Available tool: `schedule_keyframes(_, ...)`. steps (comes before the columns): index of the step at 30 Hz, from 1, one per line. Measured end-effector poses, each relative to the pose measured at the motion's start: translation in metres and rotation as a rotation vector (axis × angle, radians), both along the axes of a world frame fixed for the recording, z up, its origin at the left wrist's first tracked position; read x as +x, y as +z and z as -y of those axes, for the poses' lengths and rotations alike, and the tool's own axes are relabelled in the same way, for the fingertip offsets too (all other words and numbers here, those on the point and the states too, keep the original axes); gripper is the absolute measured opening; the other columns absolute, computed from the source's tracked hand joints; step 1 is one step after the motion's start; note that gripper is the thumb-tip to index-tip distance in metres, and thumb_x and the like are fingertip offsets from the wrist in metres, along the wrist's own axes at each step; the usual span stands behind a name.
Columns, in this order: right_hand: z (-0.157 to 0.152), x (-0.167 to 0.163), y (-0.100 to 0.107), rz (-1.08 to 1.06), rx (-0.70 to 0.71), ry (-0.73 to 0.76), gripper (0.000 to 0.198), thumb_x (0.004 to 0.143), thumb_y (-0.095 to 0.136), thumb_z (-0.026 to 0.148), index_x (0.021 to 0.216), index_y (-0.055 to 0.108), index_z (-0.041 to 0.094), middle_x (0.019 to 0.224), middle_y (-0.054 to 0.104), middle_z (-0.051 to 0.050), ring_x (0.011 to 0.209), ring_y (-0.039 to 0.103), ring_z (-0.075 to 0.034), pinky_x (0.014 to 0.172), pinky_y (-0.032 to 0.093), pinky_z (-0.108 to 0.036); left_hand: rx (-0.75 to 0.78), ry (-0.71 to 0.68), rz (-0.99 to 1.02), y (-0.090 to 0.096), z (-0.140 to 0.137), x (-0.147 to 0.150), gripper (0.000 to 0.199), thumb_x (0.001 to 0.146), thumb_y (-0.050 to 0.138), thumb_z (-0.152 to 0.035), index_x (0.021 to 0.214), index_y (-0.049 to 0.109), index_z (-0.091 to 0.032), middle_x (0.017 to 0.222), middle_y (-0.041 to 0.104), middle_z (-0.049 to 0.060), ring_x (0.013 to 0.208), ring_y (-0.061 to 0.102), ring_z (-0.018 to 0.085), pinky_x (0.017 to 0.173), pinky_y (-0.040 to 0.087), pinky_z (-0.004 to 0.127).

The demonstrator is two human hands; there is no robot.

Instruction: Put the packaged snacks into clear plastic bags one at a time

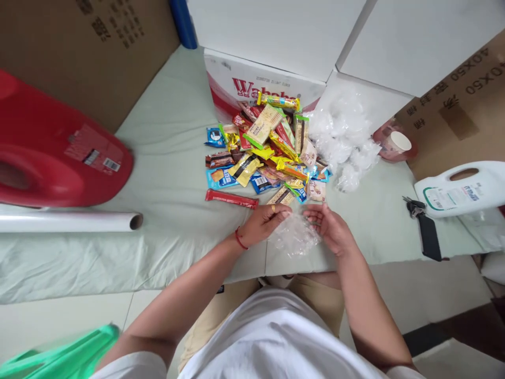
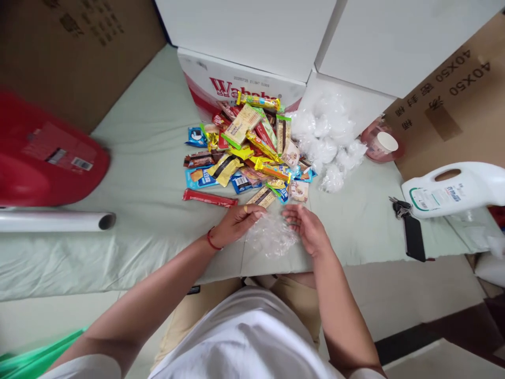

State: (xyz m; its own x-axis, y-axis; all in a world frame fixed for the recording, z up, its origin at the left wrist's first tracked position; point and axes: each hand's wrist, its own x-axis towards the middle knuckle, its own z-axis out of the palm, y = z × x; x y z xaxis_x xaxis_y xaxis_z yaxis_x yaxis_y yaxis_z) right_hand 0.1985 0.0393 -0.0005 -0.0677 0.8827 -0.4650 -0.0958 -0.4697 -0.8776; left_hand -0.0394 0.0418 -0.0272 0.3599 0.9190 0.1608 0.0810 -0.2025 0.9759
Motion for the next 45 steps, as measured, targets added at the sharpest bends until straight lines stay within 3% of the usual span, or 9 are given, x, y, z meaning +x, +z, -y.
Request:
schedule_keyframes(5, 0.009, -0.015, 0.006, 0.101, 0.016, 0.232, 0.045, 0.063, 0.095, 0.056, 0.081, 0.076, 0.019, 0.068, 0.066, 0.003, 0.057, 0.049, -0.01, 0.057, 0.036, -0.023, 0.004, -0.083, 0.135, 0.007, -0.006, -0.006, 0.036, 0.092, 0.064, -0.053, 0.093, 0.081, -0.021, 0.096, 0.065, 0.007, 0.091, 0.064, 0.019, 0.091, 0.051, 0.036)
schedule_keyframes(12, 0.014, -0.007, 0.007, 0.085, 0.083, -0.105, 0.043, 0.061, 0.093, 0.052, 0.074, 0.065, 0.022, 0.068, 0.06, 0.004, 0.056, 0.047, -0.011, 0.053, 0.037, -0.023, -0.172, 0.044, 0.452, 0.005, -0.012, -0.022, 0.025, 0.071, 0.072, -0.044, 0.059, 0.074, -0.022, 0.109, 0.066, 0.011, 0.107, 0.062, 0.028, 0.099, 0.052, 0.046)
schedule_keyframes(18, 0.024, 0.018, 0.005, 0.047, 0.282, -0.403, 0.039, 0.067, 0.092, 0.046, 0.081, 0.064, 0.024, 0.076, 0.059, 0.005, 0.06, 0.047, -0.009, 0.053, 0.038, -0.021, -0.176, 0.032, 0.528, 0.017, -0.017, -0.039, 0.044, 0.065, 0.074, -0.06, 0.044, 0.065, -0.023, 0.103, 0.073, 0.016, 0.113, 0.065, 0.036, 0.099, 0.053, 0.054)
schedule_keyframes(25, 0.019, 0.047, -0.009, 0.027, 0.308, -0.563, 0.042, 0.065, 0.092, 0.047, 0.083, 0.061, 0.025, 0.087, 0.067, 0.002, 0.067, 0.056, -0.011, 0.056, 0.045, -0.024, -0.384, -0.557, 0.287, 0.022, 0.003, -0.042, 0.054, 0.05, 0.085, -0.079, 0.056, 0.075, -0.027, 0.084, 0.079, 0.015, 0.077, 0.074, 0.031, 0.073, 0.061, 0.043)
schedule_keyframes(32, 0.004, 0.042, -0.011, 0.218, 0.332, -0.476, 0.037, 0.069, 0.087, 0.049, 0.083, 0.065, 0.023, 0.077, 0.063, 0.004, 0.059, 0.049, -0.009, 0.049, 0.039, -0.022, -0.457, -0.562, 0.117, 0.019, 0.003, -0.033, 0.039, 0.066, 0.086, -0.06, 0.075, 0.079, -0.023, 0.047, 0.059, -0.003, 0.04, 0.056, 0.015, 0.044, 0.042, 0.025)
schedule_keyframes(34, 0.003, 0.038, -0.005, 0.276, 0.349, -0.468, 0.034, 0.07, 0.086, 0.049, 0.084, 0.068, 0.023, 0.07, 0.057, 0.005, 0.056, 0.044, -0.008, 0.048, 0.036, -0.021, -0.418, -0.512, 0.053, 0.028, 0.0, -0.033, 0.035, 0.077, 0.078, -0.056, 0.08, 0.078, -0.021, 0.048, 0.056, -0.004, 0.043, 0.052, 0.012, 0.047, 0.04, 0.023)
schedule_keyframes(37, 0.006, 0.033, 0.009, 0.351, 0.356, -0.442, 0.032, 0.072, 0.086, 0.048, 0.083, 0.07, 0.022, 0.059, 0.046, 0.008, 0.049, 0.034, -0.007, 0.043, 0.028, -0.021, -0.315, -0.224, -0.038, 0.039, 0.008, -0.019, 0.03, 0.087, 0.066, -0.049, 0.082, 0.072, -0.02, 0.059, 0.058, -0.003, 0.052, 0.051, 0.012, 0.051, 0.037, 0.023)
schedule_keyframes(41, 0.015, 0.027, 0.029, 0.259, 0.307, -0.426, 0.033, 0.067, 0.089, 0.045, 0.08, 0.071, 0.021, 0.059, 0.052, 0.006, 0.045, 0.032, -0.005, 0.04, 0.021, -0.021, -0.065, 0.066, -0.157, 0.04, 0.031, 0.029, 0.024, 0.088, 0.067, -0.043, 0.088, 0.067, -0.02, 0.087, 0.066, 0.003, 0.073, 0.061, 0.017, 0.068, 0.05, 0.03)
schedule_keyframes(45, 0.02, 0.021, 0.04, 0.159, 0.288, -0.437, 0.036, 0.062, 0.092, 0.043, 0.077, 0.07, 0.019, 0.06, 0.056, 0.005, 0.044, 0.034, -0.003, 0.039, 0.02, -0.018, 0.143, 0.277, -0.352, 0.033, 0.05, 0.086, 0.07, 0.073, 0.086, -0.056, 0.127, 0.061, -0.019, 0.127, 0.063, 0.016, 0.118, 0.062, 0.034, 0.098, 0.052, 0.048)
